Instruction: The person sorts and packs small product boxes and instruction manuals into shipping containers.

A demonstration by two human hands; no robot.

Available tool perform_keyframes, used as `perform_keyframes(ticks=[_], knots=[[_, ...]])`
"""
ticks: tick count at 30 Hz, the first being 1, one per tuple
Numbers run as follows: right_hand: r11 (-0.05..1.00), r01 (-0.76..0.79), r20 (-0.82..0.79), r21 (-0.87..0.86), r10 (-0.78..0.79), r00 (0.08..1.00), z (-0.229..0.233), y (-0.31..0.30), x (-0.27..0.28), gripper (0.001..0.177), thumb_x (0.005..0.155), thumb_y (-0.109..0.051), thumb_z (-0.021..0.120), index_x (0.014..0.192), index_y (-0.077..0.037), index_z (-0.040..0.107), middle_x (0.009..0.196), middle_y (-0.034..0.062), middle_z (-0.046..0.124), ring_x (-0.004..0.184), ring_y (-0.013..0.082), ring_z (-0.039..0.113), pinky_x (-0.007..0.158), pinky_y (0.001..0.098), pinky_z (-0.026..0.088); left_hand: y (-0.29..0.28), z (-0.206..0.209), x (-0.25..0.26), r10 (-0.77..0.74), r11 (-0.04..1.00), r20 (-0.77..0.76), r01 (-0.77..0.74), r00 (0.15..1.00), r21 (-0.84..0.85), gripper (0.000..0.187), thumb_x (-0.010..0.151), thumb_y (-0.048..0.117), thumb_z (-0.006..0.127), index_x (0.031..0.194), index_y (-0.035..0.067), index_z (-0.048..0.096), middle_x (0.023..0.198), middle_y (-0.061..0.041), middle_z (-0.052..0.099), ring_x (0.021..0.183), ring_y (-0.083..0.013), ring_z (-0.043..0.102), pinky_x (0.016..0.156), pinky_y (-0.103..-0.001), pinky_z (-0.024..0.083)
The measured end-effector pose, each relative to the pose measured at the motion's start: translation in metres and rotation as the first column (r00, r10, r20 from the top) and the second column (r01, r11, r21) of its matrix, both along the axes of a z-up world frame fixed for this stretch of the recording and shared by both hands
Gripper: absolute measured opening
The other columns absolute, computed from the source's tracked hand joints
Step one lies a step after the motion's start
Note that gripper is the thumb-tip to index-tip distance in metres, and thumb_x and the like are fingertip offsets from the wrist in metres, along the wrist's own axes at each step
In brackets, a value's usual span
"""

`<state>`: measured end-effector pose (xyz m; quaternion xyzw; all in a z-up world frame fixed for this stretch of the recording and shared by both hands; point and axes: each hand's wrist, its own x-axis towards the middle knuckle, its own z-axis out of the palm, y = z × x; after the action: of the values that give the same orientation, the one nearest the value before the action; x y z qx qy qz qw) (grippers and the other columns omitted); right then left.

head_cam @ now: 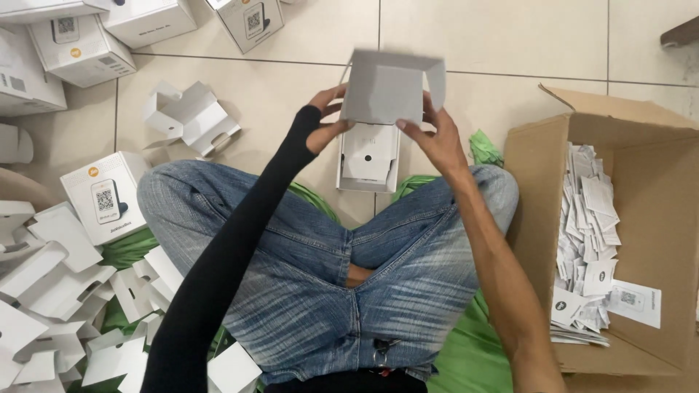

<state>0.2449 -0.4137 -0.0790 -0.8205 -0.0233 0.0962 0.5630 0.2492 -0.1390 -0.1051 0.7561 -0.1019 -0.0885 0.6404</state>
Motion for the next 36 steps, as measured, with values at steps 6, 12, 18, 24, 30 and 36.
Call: perform_keyframes(ticks=[6, 12, 18, 24, 30, 36], knots=[[0.991, -0.074, 0.193, -0.111, 0.094, 0.977, -0.009, 0.011, -0.046, 0.07, 0.084, -0.007, 0.077, 0.147, -0.008, 0.046, 0.134, 0.0197, 0.065, 0.131, 0.0347, 0.062, 0.104, 0.0446, 0.055, -0.014, 0.001, -0.059, 0.023, 0.998, 0.005, -0.023, 1.0, -0.063, 0.085, 0.089, 0.023, 0.076, 0.159, 0.013, 0.03, 0.16, -0.022, 0.038, 0.149, -0.0427, 0.039, 0.115, -0.057, 0.044], [0.977, -0.083, 0.249, -0.198, 0.132, 0.959, -0.01, 0.015, -0.057, 0.073, 0.086, 0.003, 0.07, 0.152, -0.014, 0.043, 0.144, 0.0162, 0.061, 0.135, 0.0314, 0.061, 0.11, 0.0454, 0.053, -0.015, 0.004, -0.068, 0.029, 0.998, 0.143, -0.022, 0.989, -0.052, 0.088, 0.079, 0.011, 0.068, 0.159, 0.015, 0.034, 0.16, -0.022, 0.04, 0.148, -0.0412, 0.045, 0.117, -0.055, 0.045], [0.956, -0.287, -0.059, -0.062, 0.284, 0.957, -0.02, -0.021, -0.039, 0.098, 0.074, -0.002, 0.064, 0.161, -0.022, 0.023, 0.162, 0.0183, 0.034, 0.136, 0.0444, 0.05, 0.102, 0.0528, 0.054, 0.026, -0.009, -0.057, -0.174, 0.981, -0.051, 0.177, 0.983, 0.083, 0.097, 0.079, 0.023, 0.06, 0.167, 0.018, 0.021, 0.169, -0.021, 0.03, 0.146, -0.0419, 0.045, 0.113, -0.051, 0.05], [0.997, -0.022, -0.463, 0.07, 0.052, 0.885, -0.021, -0.004, -0.009, 0.078, 0.096, -0.063, 0.036, 0.164, -0.026, 0.027, 0.151, 0.0314, 0.045, 0.133, 0.0483, 0.054, 0.103, 0.0562, 0.051, 0.021, -0.079, -0.005, -0.063, 0.996, -0.613, 0.006, 0.788, -0.094, 0.092, 0.095, 0.065, 0.054, 0.168, 0.016, 0.027, 0.164, -0.019, 0.035, 0.145, -0.038, 0.039, 0.099, -0.055, 0.05], [0.988, -0.154, -0.176, 0.001, 0.152, 0.973, -0.062, 0.01, 0.03, 0.1, 0.074, -0.04, 0.08, 0.156, -0.018, 0.028, 0.148, 0.0266, 0.048, 0.133, 0.0425, 0.054, 0.106, 0.0526, 0.048, 0.01, -0.11, 0.005, -0.002, 0.999, -0.219, -0.006, 0.976, -0.033, 0.112, 0.073, 0.042, 0.082, 0.158, 0.003, 0.02, 0.155, -0.027, 0.037, 0.141, -0.0448, 0.038, 0.1, -0.055, 0.056], [0.964, -0.144, -0.19, -0.224, 0.102, 0.977, -0.057, 0.008, -0.008, 0.08, 0.088, -0.046, 0.07, 0.153, -0.01, 0.042, 0.144, 0.0207, 0.059, 0.132, 0.0363, 0.06, 0.106, 0.0512, 0.052, -0.005, -0.085, -0.049, 0.225, 0.916, 0.139, -0.258, 0.964, 0.306, 0.084, 0.093, 0.04, 0.072, 0.156, -0.004, 0.038, 0.154, -0.031, 0.049, 0.141, -0.0398, 0.053, 0.115, -0.047, 0.047]])
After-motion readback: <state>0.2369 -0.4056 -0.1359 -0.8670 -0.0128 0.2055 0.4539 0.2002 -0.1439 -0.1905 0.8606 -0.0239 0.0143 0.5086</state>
